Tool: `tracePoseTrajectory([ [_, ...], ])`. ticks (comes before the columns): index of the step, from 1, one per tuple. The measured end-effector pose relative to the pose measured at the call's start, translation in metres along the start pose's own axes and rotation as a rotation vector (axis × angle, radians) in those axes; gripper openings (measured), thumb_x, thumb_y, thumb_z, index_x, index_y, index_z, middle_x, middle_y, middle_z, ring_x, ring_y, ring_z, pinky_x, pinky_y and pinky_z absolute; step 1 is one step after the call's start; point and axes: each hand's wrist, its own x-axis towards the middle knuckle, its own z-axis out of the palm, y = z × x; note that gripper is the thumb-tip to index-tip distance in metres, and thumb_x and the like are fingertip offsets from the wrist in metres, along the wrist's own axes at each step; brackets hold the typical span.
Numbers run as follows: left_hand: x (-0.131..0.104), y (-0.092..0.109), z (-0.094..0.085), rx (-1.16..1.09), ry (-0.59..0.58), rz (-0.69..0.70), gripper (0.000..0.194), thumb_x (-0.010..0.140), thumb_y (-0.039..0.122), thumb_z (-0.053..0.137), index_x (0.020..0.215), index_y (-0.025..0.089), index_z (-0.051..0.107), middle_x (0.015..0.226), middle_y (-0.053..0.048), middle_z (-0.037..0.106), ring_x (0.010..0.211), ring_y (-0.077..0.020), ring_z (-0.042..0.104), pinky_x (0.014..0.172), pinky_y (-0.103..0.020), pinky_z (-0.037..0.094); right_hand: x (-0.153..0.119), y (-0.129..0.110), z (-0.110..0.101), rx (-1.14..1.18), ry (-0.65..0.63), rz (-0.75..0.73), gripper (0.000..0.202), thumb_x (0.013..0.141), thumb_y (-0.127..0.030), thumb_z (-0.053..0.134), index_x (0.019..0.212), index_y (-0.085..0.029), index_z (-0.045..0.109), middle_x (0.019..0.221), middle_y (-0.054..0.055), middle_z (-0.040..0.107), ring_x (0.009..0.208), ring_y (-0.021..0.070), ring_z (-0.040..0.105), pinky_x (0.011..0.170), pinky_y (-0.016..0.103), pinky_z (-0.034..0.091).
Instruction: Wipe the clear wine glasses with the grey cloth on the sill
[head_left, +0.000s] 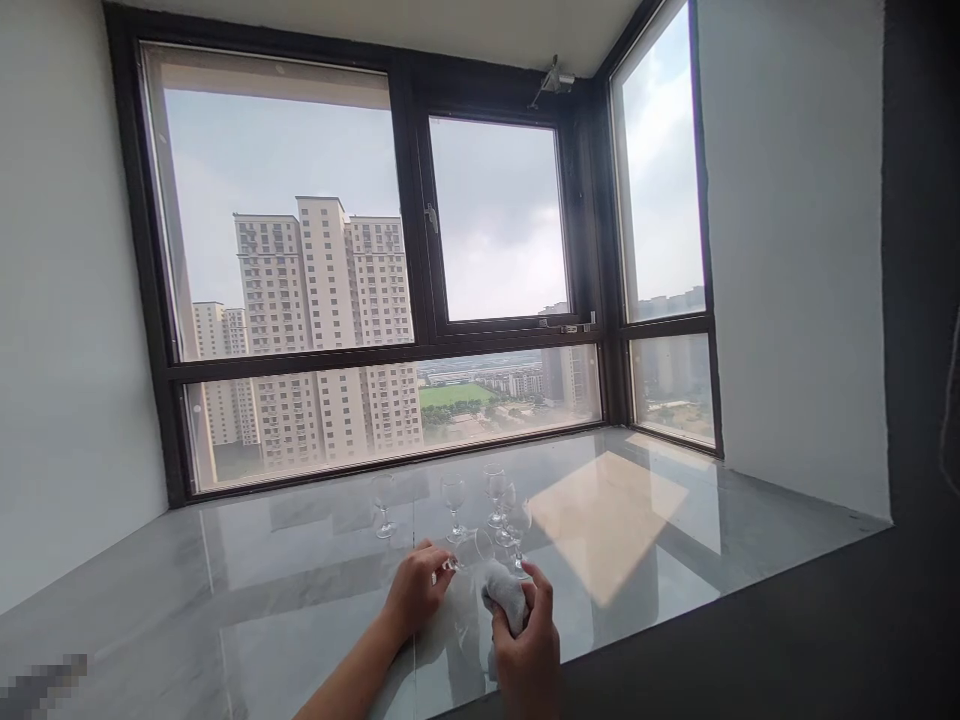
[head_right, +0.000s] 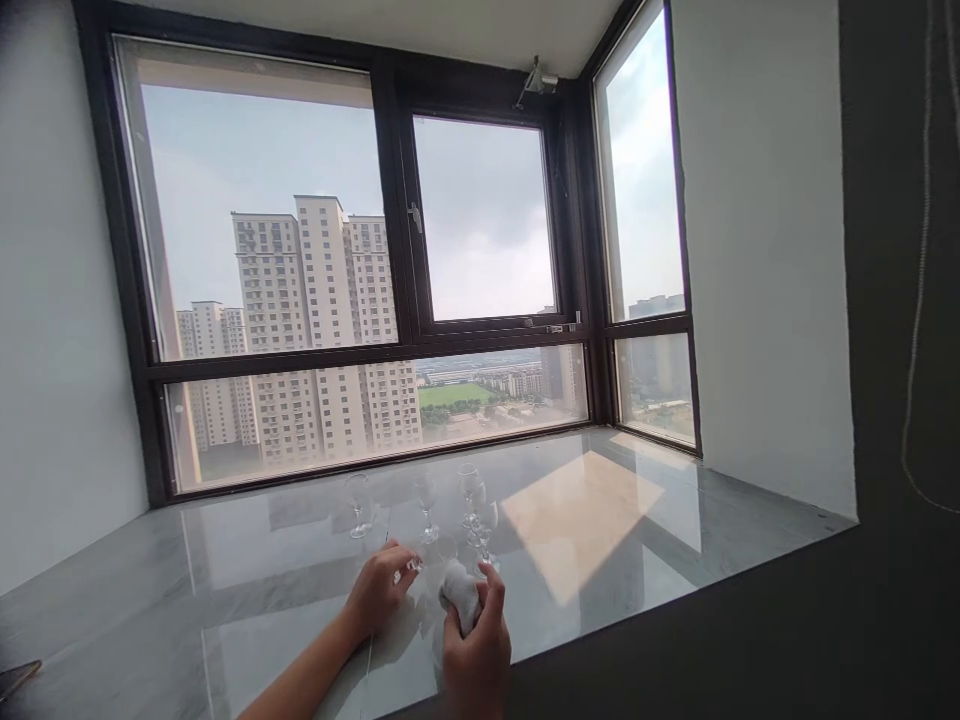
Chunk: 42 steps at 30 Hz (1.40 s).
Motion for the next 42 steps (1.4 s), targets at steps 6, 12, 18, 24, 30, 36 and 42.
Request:
tracePoseTrajectory([
  [6,0.003,-0.006,0.0,-0.042,0.057,-0.079,0.021,0.089,0.034,0.058,0.082,0.024,0.074,0.086,-0.005,0.064,0.088,-0.0213,0.058,0.083,-0.033,0.043,-0.002,-0.001,0.003,0.001,0.011,-0.009,0.052,0.081,-0.042,0.054,0.13,-0.026,0.045,0.096,0.006,0.07,0.078,0.0254,0.071,0.066,0.031,0.053],
  [12,0.006,-0.018,0.008,-0.196,0.037,-0.21,0.036,0.089,0.045,0.055,0.07,0.02,0.071,0.07,-0.004,0.067,0.074,-0.0201,0.058,0.078,-0.031,0.044,-0.003,0.005,0.011,-0.053,0.085,-0.057,0.05,0.081,-0.041,0.052,0.129,-0.026,0.047,0.094,0.006,0.071,0.079,0.0274,0.071,0.066,0.033,0.053],
  [18,0.007,-0.02,0.012,-0.357,-0.05,-0.258,0.033,0.085,0.047,0.057,0.075,0.019,0.072,0.082,-0.005,0.075,0.083,-0.0222,0.066,0.078,-0.029,0.048,-0.004,0.004,0.014,-0.068,0.089,-0.082,0.048,0.081,-0.036,0.049,0.128,-0.025,0.048,0.093,0.006,0.071,0.076,0.0271,0.071,0.064,0.032,0.053],
  [24,0.008,-0.017,0.012,-0.395,-0.107,-0.329,0.027,0.078,0.042,0.06,0.081,0.018,0.073,0.086,-0.005,0.076,0.087,-0.024,0.068,0.083,-0.033,0.05,-0.004,0.0,0.01,-0.094,0.056,-0.073,0.049,0.08,-0.032,0.05,0.129,-0.025,0.047,0.094,0.005,0.071,0.079,0.027,0.071,0.065,0.032,0.052],
  [30,0.006,-0.015,0.007,-0.476,-0.086,-0.315,0.041,0.076,0.032,0.062,0.116,0.019,0.063,0.092,-0.005,0.075,0.085,-0.0205,0.067,0.083,-0.032,0.051,-0.004,0.005,0.011,-0.105,0.039,-0.061,0.049,0.081,-0.033,0.051,0.129,-0.026,0.047,0.095,0.005,0.071,0.081,0.0275,0.072,0.066,0.032,0.053],
  [36,0.003,-0.008,0.0,-0.371,-0.019,-0.172,0.008,0.079,0.024,0.059,0.077,0.02,0.066,0.092,-0.006,0.07,0.089,-0.0202,0.064,0.089,-0.034,0.05,-0.004,0.011,0.014,-0.112,0.027,-0.028,0.048,0.082,-0.039,0.05,0.129,-0.026,0.05,0.098,0.009,0.072,0.084,0.0297,0.073,0.064,0.033,0.054],
  [42,-0.004,-0.015,0.006,-0.278,-0.149,-0.096,0.033,0.081,0.032,0.064,0.113,0.03,0.073,0.137,-0.009,0.059,0.127,-0.0272,0.052,0.111,-0.044,0.039,-0.003,0.016,0.017,-0.068,0.072,-0.083,0.047,0.081,-0.034,0.052,0.126,-0.023,0.051,0.096,0.009,0.072,0.088,0.0285,0.073,0.069,0.032,0.055],
])
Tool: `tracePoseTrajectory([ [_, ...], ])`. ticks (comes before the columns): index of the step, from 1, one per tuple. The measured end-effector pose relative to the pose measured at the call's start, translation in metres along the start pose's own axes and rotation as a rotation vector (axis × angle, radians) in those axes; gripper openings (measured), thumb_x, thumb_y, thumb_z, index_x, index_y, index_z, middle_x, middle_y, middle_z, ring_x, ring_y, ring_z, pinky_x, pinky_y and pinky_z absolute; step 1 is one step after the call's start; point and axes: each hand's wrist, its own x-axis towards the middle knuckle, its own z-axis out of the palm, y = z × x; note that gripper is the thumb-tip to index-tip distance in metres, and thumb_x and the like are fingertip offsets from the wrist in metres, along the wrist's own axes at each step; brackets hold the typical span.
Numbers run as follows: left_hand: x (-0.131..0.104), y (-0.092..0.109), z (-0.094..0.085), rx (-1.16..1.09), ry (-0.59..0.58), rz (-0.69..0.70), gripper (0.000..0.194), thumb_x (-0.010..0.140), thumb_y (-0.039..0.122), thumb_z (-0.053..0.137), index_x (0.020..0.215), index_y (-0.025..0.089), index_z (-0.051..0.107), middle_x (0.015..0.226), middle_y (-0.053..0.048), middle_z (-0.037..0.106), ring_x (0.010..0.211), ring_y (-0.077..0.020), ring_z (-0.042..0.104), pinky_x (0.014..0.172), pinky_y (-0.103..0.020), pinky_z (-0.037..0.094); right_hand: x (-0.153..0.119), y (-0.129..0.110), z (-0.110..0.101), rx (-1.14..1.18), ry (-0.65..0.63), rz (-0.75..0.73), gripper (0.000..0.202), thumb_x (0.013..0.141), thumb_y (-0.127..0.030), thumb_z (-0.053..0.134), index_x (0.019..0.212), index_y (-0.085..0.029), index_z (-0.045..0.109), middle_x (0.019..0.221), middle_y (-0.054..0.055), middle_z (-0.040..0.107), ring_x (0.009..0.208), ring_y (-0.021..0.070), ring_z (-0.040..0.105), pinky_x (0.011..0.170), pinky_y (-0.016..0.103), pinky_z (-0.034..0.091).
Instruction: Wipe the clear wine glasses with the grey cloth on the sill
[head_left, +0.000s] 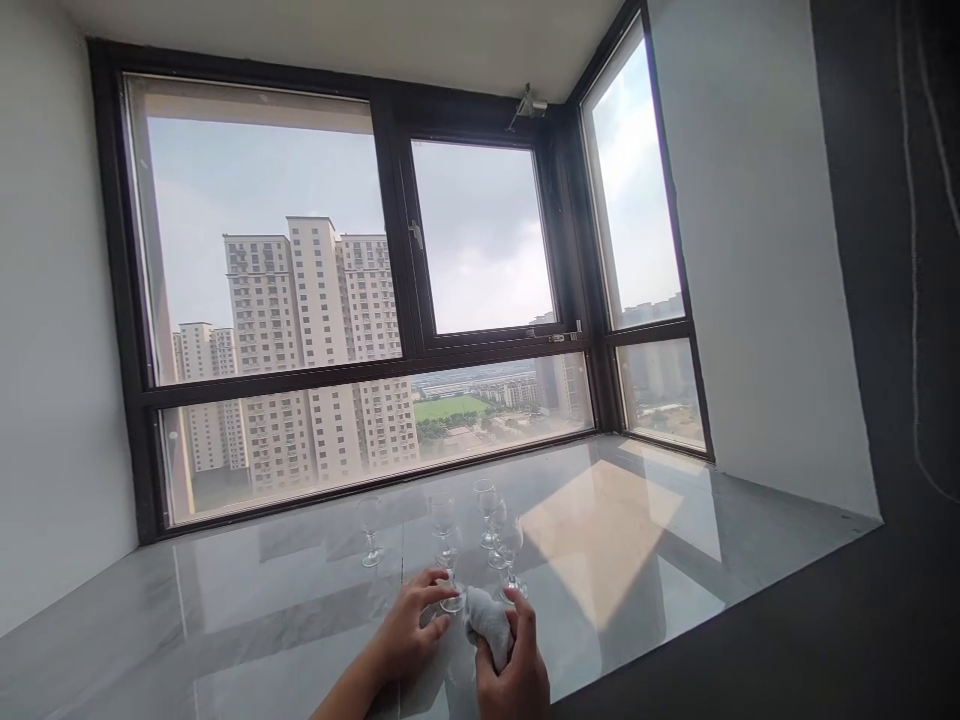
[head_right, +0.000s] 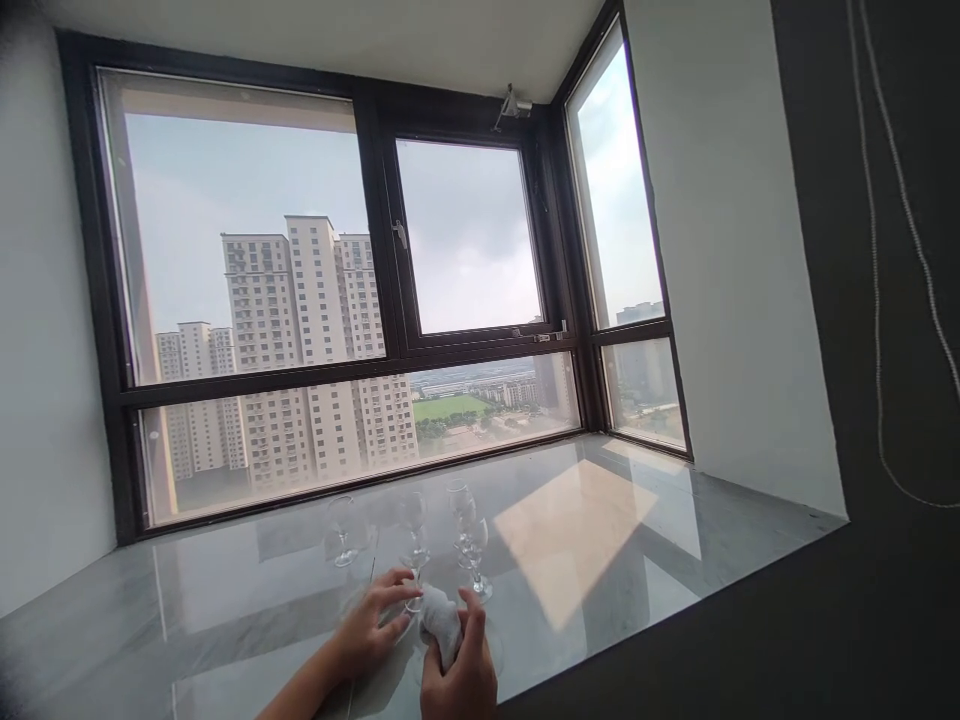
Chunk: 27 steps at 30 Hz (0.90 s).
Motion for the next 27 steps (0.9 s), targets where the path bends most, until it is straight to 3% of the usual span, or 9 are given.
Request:
tracePoseTrajectory([
  [6,0.005,-0.001,0.003,0.211,-0.135,-0.055,0.047,0.086,0.046,0.06,0.132,0.036,0.062,0.143,-0.008,0.056,0.134,-0.0314,0.047,0.117,-0.055,0.027,0.0,0.002,0.003,0.0,0.024,-0.007,0.044,0.082,-0.035,0.051,0.125,-0.024,0.052,0.094,0.008,0.072,0.083,0.0274,0.073,0.066,0.032,0.056],
  [11,0.008,-0.001,0.004,0.243,-0.147,-0.062,0.051,0.088,0.049,0.058,0.137,0.037,0.057,0.147,-0.007,0.052,0.138,-0.0313,0.044,0.119,-0.055,0.022,0.0,0.002,0.006,0.018,0.043,-0.003,0.042,0.082,-0.039,0.052,0.122,-0.025,0.054,0.092,0.007,0.073,0.083,0.0277,0.073,0.065,0.031,0.056],
  [18,0.013,0.002,0.001,0.297,-0.177,-0.103,0.05,0.091,0.049,0.051,0.14,0.036,0.054,0.15,-0.007,0.049,0.141,-0.0307,0.04,0.12,-0.058,0.015,-0.001,0.004,0.006,-0.007,0.015,-0.011,0.044,0.081,-0.032,0.049,0.124,-0.025,0.052,0.095,0.007,0.072,0.084,0.0273,0.073,0.068,0.032,0.055],
  [21,0.013,0.001,-0.002,0.287,-0.116,-0.068,0.047,0.089,0.047,0.054,0.134,0.036,0.059,0.149,-0.008,0.05,0.138,-0.0313,0.044,0.119,-0.057,0.018,-0.001,0.001,0.006,0.003,0.024,-0.001,0.041,0.082,-0.035,0.048,0.122,-0.025,0.053,0.095,0.008,0.072,0.086,0.0281,0.073,0.068,0.033,0.055],
  [23,0.014,-0.003,-0.006,0.247,-0.026,-0.02,0.038,0.089,0.043,0.053,0.121,0.032,0.069,0.14,-0.009,0.058,0.129,-0.0294,0.052,0.116,-0.05,0.029,0.0,0.0,0.004,0.001,0.034,-0.007,0.04,0.084,-0.039,0.048,0.121,-0.025,0.054,0.094,0.008,0.073,0.088,0.0292,0.072,0.068,0.033,0.055],
  [25,0.014,-0.013,-0.014,0.213,0.129,-0.041,0.033,0.09,0.04,0.047,0.095,0.025,0.075,0.117,-0.009,0.068,0.111,-0.0258,0.062,0.105,-0.042,0.042,0.0,0.0,0.002,-0.022,0.028,-0.007,0.04,0.084,-0.04,0.048,0.121,-0.026,0.055,0.094,0.008,0.073,0.087,0.0296,0.072,0.066,0.033,0.055],
  [27,0.015,-0.027,-0.026,0.219,0.342,-0.185,0.039,0.091,0.039,0.038,0.073,0.023,0.068,0.098,-0.008,0.07,0.098,-0.0238,0.064,0.092,-0.036,0.049,0.0,0.002,0.001,-0.044,0.019,-0.003,0.041,0.083,-0.039,0.049,0.122,-0.027,0.055,0.094,0.007,0.073,0.082,0.0286,0.072,0.063,0.032,0.054],
])
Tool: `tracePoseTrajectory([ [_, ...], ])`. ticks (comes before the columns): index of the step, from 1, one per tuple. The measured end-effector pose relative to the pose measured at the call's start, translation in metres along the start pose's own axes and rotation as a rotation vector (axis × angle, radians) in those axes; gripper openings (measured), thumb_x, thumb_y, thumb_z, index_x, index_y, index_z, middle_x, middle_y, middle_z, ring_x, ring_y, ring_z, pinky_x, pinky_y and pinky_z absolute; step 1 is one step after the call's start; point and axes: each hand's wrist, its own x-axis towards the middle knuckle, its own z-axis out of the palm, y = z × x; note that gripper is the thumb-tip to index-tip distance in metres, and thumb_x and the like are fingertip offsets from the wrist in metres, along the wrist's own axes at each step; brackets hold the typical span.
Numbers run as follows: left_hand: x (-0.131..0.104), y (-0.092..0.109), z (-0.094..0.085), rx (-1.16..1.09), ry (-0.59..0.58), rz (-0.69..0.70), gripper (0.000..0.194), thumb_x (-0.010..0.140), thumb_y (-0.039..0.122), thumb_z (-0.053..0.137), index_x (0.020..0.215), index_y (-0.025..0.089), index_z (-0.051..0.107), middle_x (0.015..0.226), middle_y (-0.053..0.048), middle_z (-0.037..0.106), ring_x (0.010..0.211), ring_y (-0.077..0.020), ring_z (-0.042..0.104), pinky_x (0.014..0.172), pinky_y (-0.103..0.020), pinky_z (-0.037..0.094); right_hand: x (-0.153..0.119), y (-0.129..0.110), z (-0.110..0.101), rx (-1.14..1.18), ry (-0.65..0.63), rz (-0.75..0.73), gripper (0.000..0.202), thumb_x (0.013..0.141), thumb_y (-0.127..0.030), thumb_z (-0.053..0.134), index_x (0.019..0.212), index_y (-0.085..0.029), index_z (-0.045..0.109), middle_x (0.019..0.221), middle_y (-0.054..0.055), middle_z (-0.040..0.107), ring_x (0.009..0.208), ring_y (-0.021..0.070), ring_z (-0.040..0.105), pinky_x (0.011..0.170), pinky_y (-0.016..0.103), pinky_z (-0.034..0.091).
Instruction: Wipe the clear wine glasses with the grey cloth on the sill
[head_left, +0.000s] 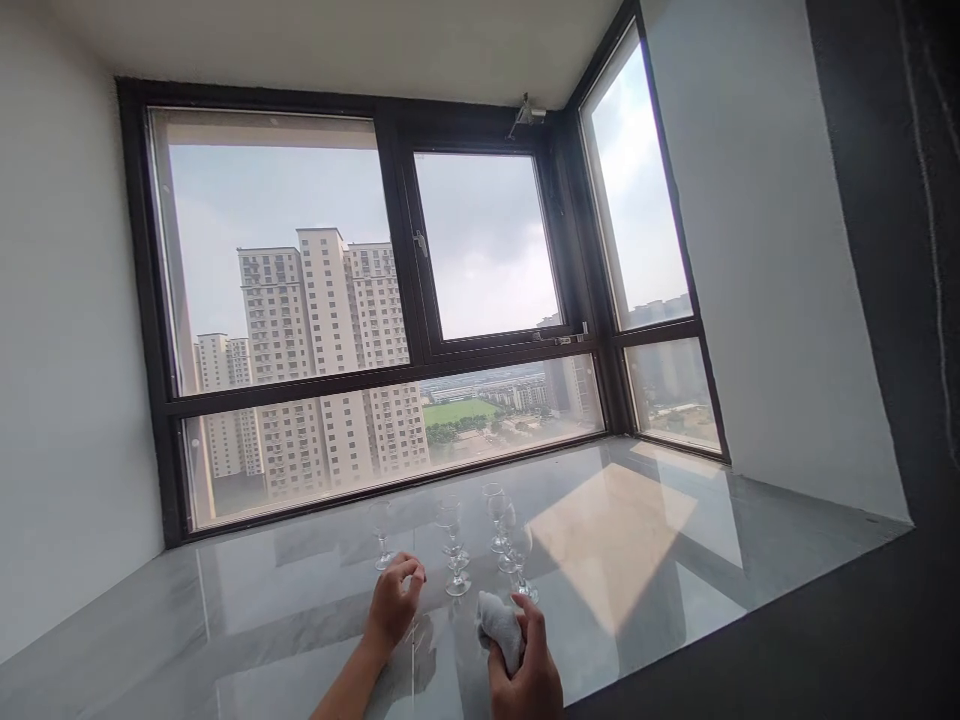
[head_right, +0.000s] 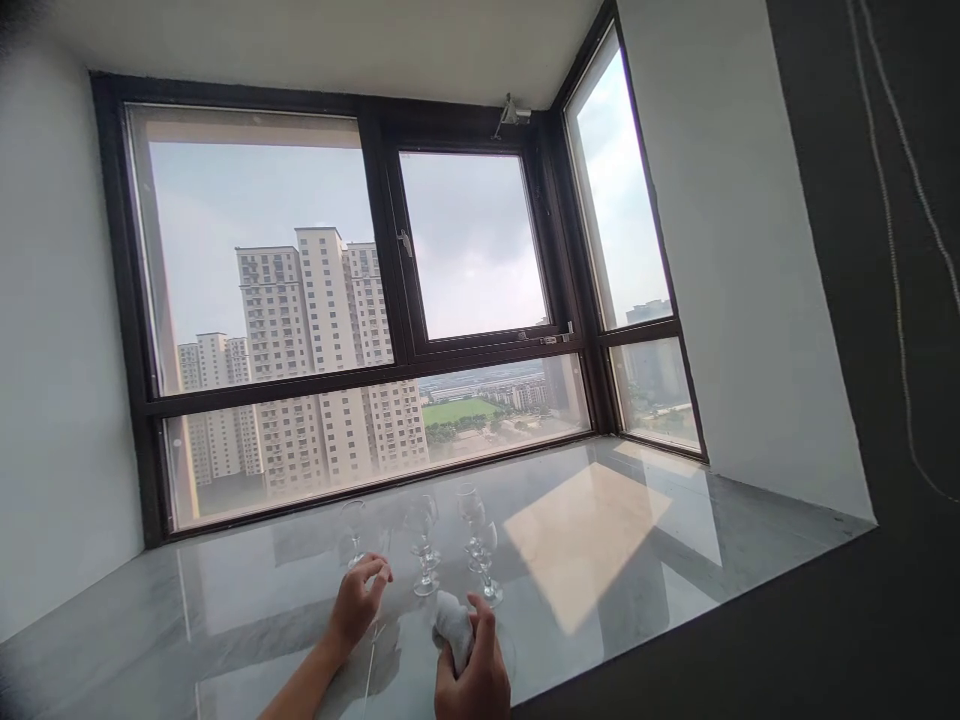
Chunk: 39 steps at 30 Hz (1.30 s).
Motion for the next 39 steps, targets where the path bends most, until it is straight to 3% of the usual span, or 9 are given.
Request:
tracePoseTrajectory([
  [3,0.011,-0.028,-0.011,0.07,0.223,-0.273,0.033,0.087,0.038,0.038,0.074,0.024,0.064,0.102,-0.009,0.069,0.104,-0.0278,0.062,0.091,-0.038,0.048,0.0,0.007,0.001,0.013,-0.006,-0.005,0.043,0.079,-0.037,0.051,0.121,-0.028,0.055,0.091,0.005,0.072,0.076,0.0265,0.072,0.059,0.03,0.053],
  [7,0.023,-0.055,-0.015,0.082,0.248,-0.426,0.027,0.081,0.033,0.044,0.084,0.023,0.069,0.111,-0.01,0.07,0.116,-0.0319,0.058,0.091,-0.043,0.047,-0.001,0.012,0.003,0.044,-0.012,-0.011,0.044,0.077,-0.036,0.051,0.12,-0.027,0.055,0.089,0.004,0.071,0.073,0.0257,0.071,0.057,0.03,0.053],
  [13,0.036,-0.064,-0.003,0.086,0.156,-0.482,0.019,0.07,0.033,0.063,0.085,0.025,0.07,0.127,-0.012,0.066,0.12,-0.0402,0.058,0.094,-0.055,0.045,-0.005,0.013,0.006,0.051,0.003,-0.008,0.044,0.075,-0.033,0.051,0.119,-0.028,0.056,0.091,0.004,0.071,0.078,0.0261,0.071,0.059,0.03,0.053],
  [16,0.039,-0.065,0.0,0.085,0.121,-0.498,0.021,0.067,0.034,0.067,0.087,0.026,0.069,0.121,-0.012,0.07,0.121,-0.0397,0.057,0.097,-0.055,0.041,-0.005,0.016,0.009,0.04,0.023,-0.019,0.043,0.074,-0.032,0.052,0.117,-0.029,0.056,0.089,0.004,0.071,0.076,0.0261,0.071,0.058,0.03,0.053],
  [20,0.039,-0.07,-0.001,0.07,0.095,-0.512,0.018,0.073,0.034,0.063,0.088,0.024,0.067,0.101,-0.009,0.075,0.111,-0.0353,0.063,0.094,-0.048,0.043,-0.004,0.016,0.011,0.026,0.03,-0.045,0.044,0.074,-0.029,0.05,0.117,-0.029,0.055,0.087,0.003,0.071,0.075,0.0261,0.071,0.06,0.031,0.053],
  [25,0.038,-0.077,-0.001,0.021,0.143,-0.542,0.023,0.082,0.037,0.055,0.097,0.021,0.059,0.103,-0.009,0.074,0.091,-0.026,0.07,0.076,-0.034,0.048,-0.005,0.009,0.007,-0.01,0.026,-0.035,0.042,0.077,-0.033,0.05,0.118,-0.03,0.057,0.089,0.004,0.072,0.078,0.0269,0.072,0.059,0.03,0.053],
  [28,0.039,-0.078,0.002,-0.021,0.148,-0.499,0.03,0.077,0.037,0.061,0.103,0.022,0.059,0.108,-0.007,0.074,0.095,-0.0238,0.069,0.076,-0.029,0.048,-0.005,0.007,0.004,-0.029,0.005,-0.02,0.042,0.078,-0.034,0.051,0.118,-0.029,0.058,0.09,0.005,0.072,0.079,0.0274,0.072,0.059,0.029,0.053],
  [34,0.035,-0.065,0.0,-0.11,0.137,-0.339,0.015,0.08,0.037,0.055,0.082,0.023,0.062,0.084,-0.003,0.075,0.085,-0.0236,0.07,0.074,-0.029,0.049,-0.006,0.01,0.005,-0.049,-0.001,-0.064,0.048,0.074,-0.027,0.05,0.121,-0.029,0.054,0.091,0.004,0.072,0.081,0.0271,0.072,0.059,0.03,0.054],
  [39,0.025,-0.029,-0.015,-0.091,0.5,-0.039,0.03,0.093,0.046,0.044,0.095,0.022,0.062,0.098,-0.007,0.073,0.089,-0.0236,0.068,0.076,-0.032,0.052,-0.005,0.009,0.005,-0.067,0.005,-0.077,0.049,0.073,-0.023,0.049,0.122,-0.029,0.052,0.092,0.005,0.072,0.082,0.0267,0.073,0.059,0.03,0.055],
])
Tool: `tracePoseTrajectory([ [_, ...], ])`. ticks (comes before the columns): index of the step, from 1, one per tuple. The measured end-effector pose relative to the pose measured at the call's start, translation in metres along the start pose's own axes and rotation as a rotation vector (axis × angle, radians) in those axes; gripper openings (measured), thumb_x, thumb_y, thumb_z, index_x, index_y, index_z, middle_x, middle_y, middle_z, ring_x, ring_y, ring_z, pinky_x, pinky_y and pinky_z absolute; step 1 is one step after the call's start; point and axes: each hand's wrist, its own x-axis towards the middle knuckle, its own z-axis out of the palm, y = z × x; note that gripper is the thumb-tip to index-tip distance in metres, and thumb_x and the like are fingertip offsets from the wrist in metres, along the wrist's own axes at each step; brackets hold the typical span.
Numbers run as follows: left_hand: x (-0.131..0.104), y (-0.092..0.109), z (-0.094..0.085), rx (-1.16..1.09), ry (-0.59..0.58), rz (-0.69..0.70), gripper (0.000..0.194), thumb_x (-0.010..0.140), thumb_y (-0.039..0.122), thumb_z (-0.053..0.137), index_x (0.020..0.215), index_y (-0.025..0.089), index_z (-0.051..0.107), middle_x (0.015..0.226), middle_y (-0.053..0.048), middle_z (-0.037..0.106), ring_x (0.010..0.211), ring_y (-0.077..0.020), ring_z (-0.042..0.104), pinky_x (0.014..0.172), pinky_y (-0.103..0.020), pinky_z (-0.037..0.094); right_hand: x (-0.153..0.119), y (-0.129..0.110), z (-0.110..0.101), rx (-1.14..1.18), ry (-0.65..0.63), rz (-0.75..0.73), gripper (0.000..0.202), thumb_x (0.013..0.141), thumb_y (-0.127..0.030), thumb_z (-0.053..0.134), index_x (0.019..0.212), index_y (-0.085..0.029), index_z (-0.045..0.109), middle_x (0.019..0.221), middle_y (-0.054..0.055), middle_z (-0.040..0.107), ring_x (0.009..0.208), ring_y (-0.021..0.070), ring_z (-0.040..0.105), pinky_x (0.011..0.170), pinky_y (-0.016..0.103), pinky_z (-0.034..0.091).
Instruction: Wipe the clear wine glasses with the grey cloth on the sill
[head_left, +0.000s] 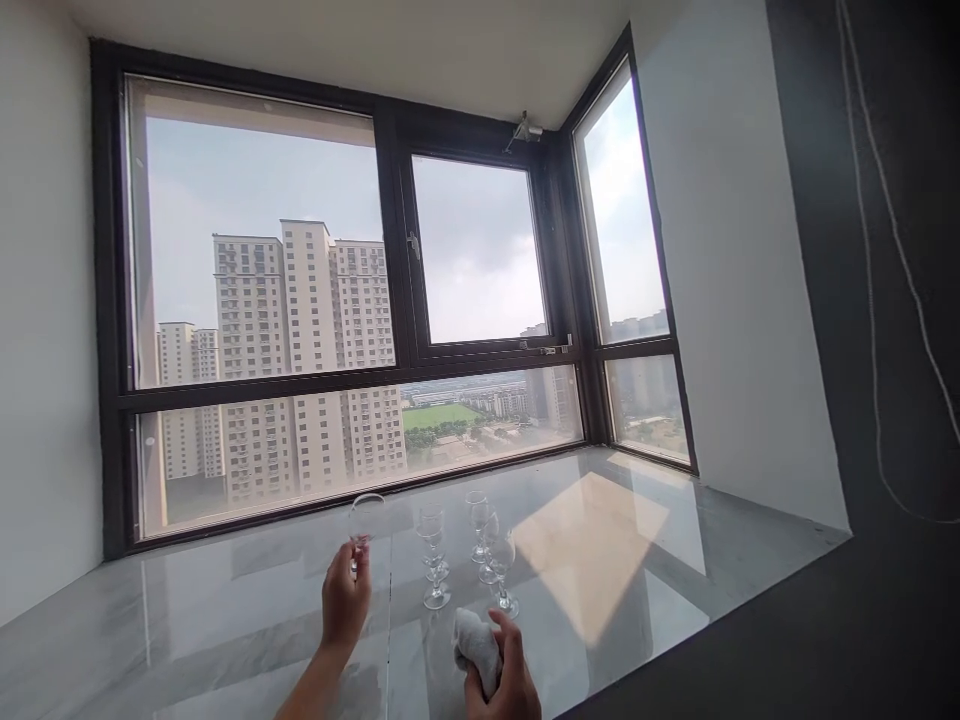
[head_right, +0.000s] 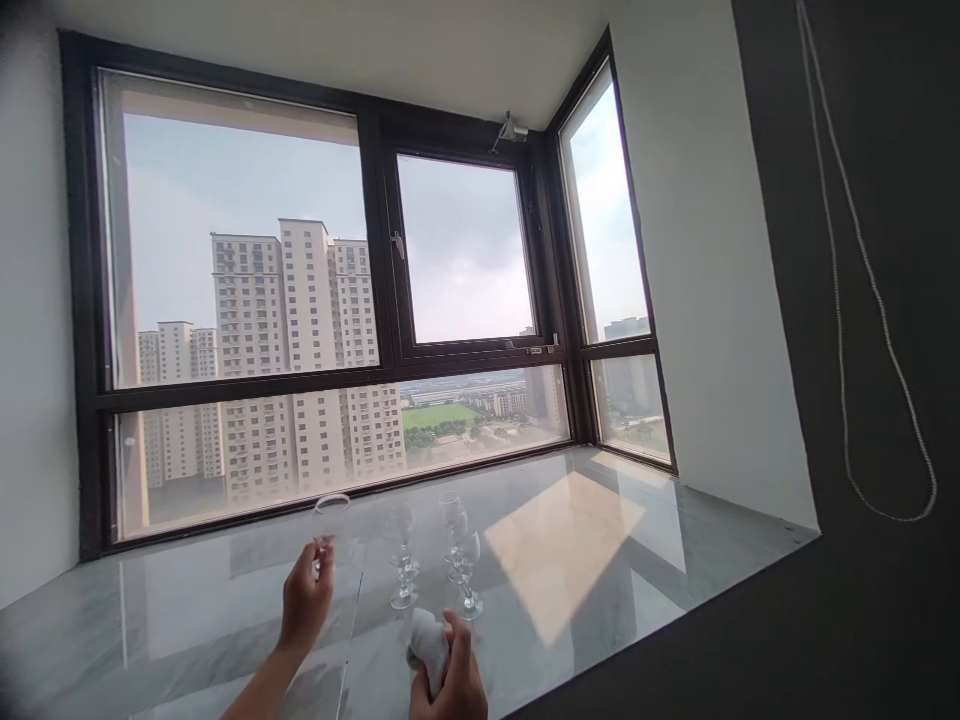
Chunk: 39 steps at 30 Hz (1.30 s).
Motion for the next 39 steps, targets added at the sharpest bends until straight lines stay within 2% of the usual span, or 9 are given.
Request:
tracePoseTrajectory([
  [1,-0.002,0.009,-0.002,-0.009,0.039,0.092,0.028,0.094,0.044,0.045,0.095,0.022,0.062,0.098,-0.007,0.073,0.089,-0.0227,0.068,0.077,-0.031,0.052,0.0,-0.001,0.0,-0.004,0.009,-0.007,0.049,0.073,-0.022,0.049,0.122,-0.028,0.052,0.092,0.005,0.072,0.082,0.0266,0.073,0.059,0.03,0.055],
  [3,-0.01,0.027,-0.004,-0.029,0.028,0.281,0.021,0.095,0.037,0.048,0.095,0.023,0.063,0.098,-0.006,0.073,0.088,-0.0204,0.068,0.078,-0.03,0.052,0.001,-0.003,-0.001,-0.008,0.034,-0.044,0.05,0.073,-0.02,0.048,0.123,-0.028,0.052,0.092,0.005,0.072,0.082,0.0262,0.073,0.06,0.03,0.056],
  [6,-0.027,0.052,-0.001,-0.042,-0.105,0.511,0.014,0.095,0.028,0.051,0.095,0.024,0.065,0.088,-0.002,0.071,0.081,-0.0174,0.066,0.078,-0.028,0.051,0.002,-0.009,-0.004,0.029,0.072,-0.194,0.05,0.075,-0.015,0.046,0.123,-0.027,0.051,0.095,0.006,0.072,0.084,0.0257,0.073,0.065,0.031,0.057],
  [10,-0.047,0.076,0.004,0.02,-0.287,0.633,0.016,0.093,0.016,0.052,0.094,0.025,0.066,0.074,0.001,0.065,0.07,-0.0153,0.06,0.073,-0.028,0.047,0.005,-0.017,-0.011,0.066,0.138,-0.347,0.048,0.076,-0.01,0.047,0.121,-0.027,0.052,0.098,0.006,0.071,0.084,0.0239,0.072,0.066,0.031,0.057],
  [15,-0.052,0.089,0.002,0.122,-0.348,0.681,0.02,0.086,0.007,0.054,0.088,0.023,0.065,0.073,0.0,0.062,0.074,-0.0174,0.057,0.072,-0.031,0.043,0.009,-0.022,-0.018,0.133,0.173,-0.352,0.039,0.082,-0.014,0.048,0.118,-0.024,0.054,0.092,0.006,0.068,0.078,0.0228,0.07,0.064,0.031,0.056],
  [25,-0.058,0.102,0.001,0.125,-0.352,0.796,0.017,0.086,0.007,0.054,0.083,0.022,0.062,0.07,0.0,0.061,0.074,-0.0182,0.056,0.07,-0.032,0.041,0.013,-0.021,-0.02,0.127,0.195,-0.274,0.031,0.087,-0.021,0.048,0.118,-0.023,0.054,0.099,0.01,0.069,0.087,0.0268,0.069,0.072,0.036,0.055],
  [30,-0.06,0.101,0.001,0.117,-0.332,0.81,0.017,0.088,0.009,0.053,0.084,0.023,0.063,0.068,0.0,0.061,0.073,-0.0179,0.056,0.07,-0.032,0.042,0.013,-0.016,-0.017,0.172,0.217,-0.13,0.029,0.088,-0.03,0.051,0.115,-0.022,0.056,0.101,0.01,0.071,0.089,0.026,0.071,0.074,0.034,0.055],
  [34,-0.059,0.1,0.0,0.129,-0.363,0.806,0.016,0.088,0.011,0.054,0.085,0.023,0.063,0.069,-0.001,0.062,0.072,-0.0177,0.057,0.069,-0.032,0.044,0.02,-0.015,-0.023,0.19,0.231,0.037,0.034,0.086,-0.038,0.055,0.115,-0.021,0.056,0.101,0.011,0.073,0.09,0.0265,0.072,0.074,0.032,0.054],
  [39,-0.056,0.09,0.002,0.043,-0.33,0.677,0.019,0.091,0.015,0.051,0.078,0.023,0.061,0.069,-0.001,0.062,0.07,-0.0166,0.058,0.068,-0.03,0.047,0.034,-0.011,-0.033,0.187,0.26,0.196,0.044,0.079,-0.043,0.058,0.117,-0.021,0.054,0.097,0.009,0.074,0.084,0.0274,0.072,0.068,0.032,0.054],
])
